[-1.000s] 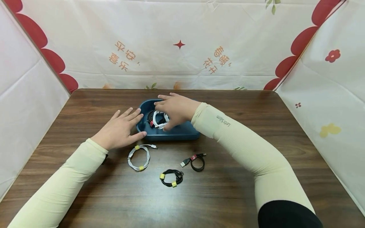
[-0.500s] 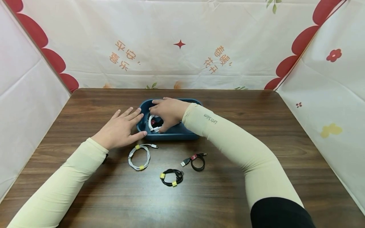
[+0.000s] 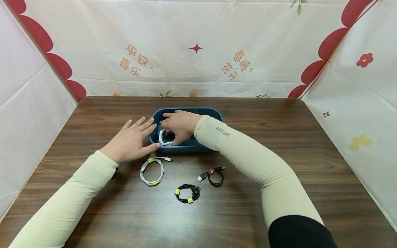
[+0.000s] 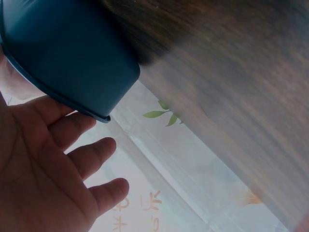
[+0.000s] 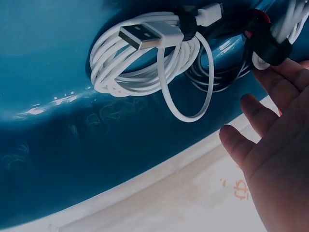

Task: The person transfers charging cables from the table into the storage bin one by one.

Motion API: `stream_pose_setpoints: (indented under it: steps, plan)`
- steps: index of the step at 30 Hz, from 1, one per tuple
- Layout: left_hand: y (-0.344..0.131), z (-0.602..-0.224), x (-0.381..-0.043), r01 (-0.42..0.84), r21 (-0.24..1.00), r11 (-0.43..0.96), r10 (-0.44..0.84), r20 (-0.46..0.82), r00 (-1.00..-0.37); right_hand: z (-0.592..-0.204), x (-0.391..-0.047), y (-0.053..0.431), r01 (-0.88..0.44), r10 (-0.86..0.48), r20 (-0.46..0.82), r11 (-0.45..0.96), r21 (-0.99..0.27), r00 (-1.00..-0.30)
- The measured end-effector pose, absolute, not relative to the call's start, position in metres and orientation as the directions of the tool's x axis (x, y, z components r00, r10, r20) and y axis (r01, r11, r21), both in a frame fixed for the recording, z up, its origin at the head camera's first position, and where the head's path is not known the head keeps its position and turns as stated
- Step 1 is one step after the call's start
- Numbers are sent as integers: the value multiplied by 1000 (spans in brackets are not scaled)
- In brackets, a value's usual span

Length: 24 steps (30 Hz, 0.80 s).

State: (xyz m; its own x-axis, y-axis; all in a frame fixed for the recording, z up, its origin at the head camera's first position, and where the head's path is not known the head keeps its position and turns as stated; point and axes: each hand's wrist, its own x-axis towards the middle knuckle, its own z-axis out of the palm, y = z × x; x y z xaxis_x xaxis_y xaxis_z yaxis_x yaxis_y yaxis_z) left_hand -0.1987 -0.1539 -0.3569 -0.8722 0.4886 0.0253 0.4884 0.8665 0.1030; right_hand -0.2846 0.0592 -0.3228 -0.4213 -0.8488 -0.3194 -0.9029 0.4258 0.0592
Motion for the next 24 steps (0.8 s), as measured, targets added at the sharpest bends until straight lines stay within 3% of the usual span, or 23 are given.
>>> stream_pose_setpoints:
  steps: [8,15,20,24]
  plan:
    - [-154,-356,-198,487,106,867,487,27,-873,-321,-286,59,-905,-857,-306,422,45,-415]
    - [-153,-356,-198,486,115,866,487,21,-873,-309,-285,64,-881,-839,-307,472,1,-450]
    - [-153,-357,-198,487,111,866,488,14,-873,-292,-282,84,-847,-831,-216,531,-26,-513]
    - [-153,-357,-198,484,112,868,485,22,-874,-281,-278,120,-781,-782,-126,620,-69,-610]
